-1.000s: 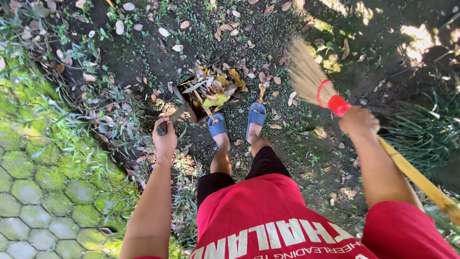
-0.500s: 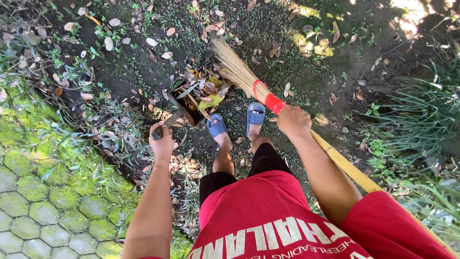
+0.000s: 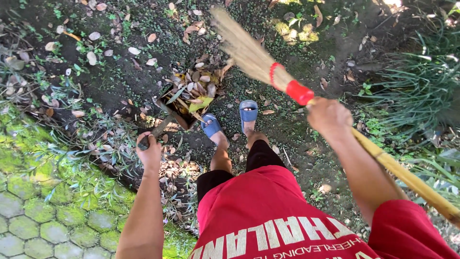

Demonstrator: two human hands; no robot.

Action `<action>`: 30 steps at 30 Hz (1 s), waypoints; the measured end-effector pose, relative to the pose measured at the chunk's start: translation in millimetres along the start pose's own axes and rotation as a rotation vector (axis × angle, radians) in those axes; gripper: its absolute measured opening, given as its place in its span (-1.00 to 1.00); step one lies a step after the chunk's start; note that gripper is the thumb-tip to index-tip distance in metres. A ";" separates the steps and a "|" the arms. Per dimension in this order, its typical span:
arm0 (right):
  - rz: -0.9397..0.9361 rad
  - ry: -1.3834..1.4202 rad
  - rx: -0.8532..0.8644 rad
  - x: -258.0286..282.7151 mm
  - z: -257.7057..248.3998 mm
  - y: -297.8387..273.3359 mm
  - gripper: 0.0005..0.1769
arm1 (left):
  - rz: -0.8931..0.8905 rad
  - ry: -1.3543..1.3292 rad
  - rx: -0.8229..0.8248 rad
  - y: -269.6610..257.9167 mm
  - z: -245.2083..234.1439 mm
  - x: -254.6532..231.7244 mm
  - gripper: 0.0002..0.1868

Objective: Sweeping dry leaves from the ground into a metal dustpan using a broom while walking outdoors.

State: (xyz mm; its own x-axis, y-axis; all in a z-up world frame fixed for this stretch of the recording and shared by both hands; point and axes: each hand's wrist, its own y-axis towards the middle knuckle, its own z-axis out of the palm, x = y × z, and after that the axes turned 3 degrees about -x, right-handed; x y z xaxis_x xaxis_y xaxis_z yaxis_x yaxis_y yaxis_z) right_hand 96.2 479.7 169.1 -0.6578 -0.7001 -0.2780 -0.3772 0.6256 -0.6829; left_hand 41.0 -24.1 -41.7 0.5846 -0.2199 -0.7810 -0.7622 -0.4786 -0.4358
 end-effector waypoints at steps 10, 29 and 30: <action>0.386 -0.096 0.090 -126.1 26.7 70.6 -0.56 | -0.256 0.135 0.174 -10.7 -0.6 -70.9 -0.82; 0.262 -0.032 0.189 -86.1 156.0 162.2 -0.46 | -0.048 0.053 0.004 0.5 -2.6 -13.6 -0.88; 0.235 -0.055 0.171 -70.4 145.5 161.5 -0.52 | -0.052 0.024 -0.001 2.5 -1.9 -10.4 -0.89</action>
State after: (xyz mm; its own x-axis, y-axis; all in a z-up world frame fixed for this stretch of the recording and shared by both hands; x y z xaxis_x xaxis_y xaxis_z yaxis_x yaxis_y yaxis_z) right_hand 176.4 580.0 -19.9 -0.6759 -0.5637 -0.4747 -0.1005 0.7086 -0.6984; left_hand 33.5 -24.5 -33.9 0.6299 -0.2146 -0.7465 -0.7305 -0.4904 -0.4753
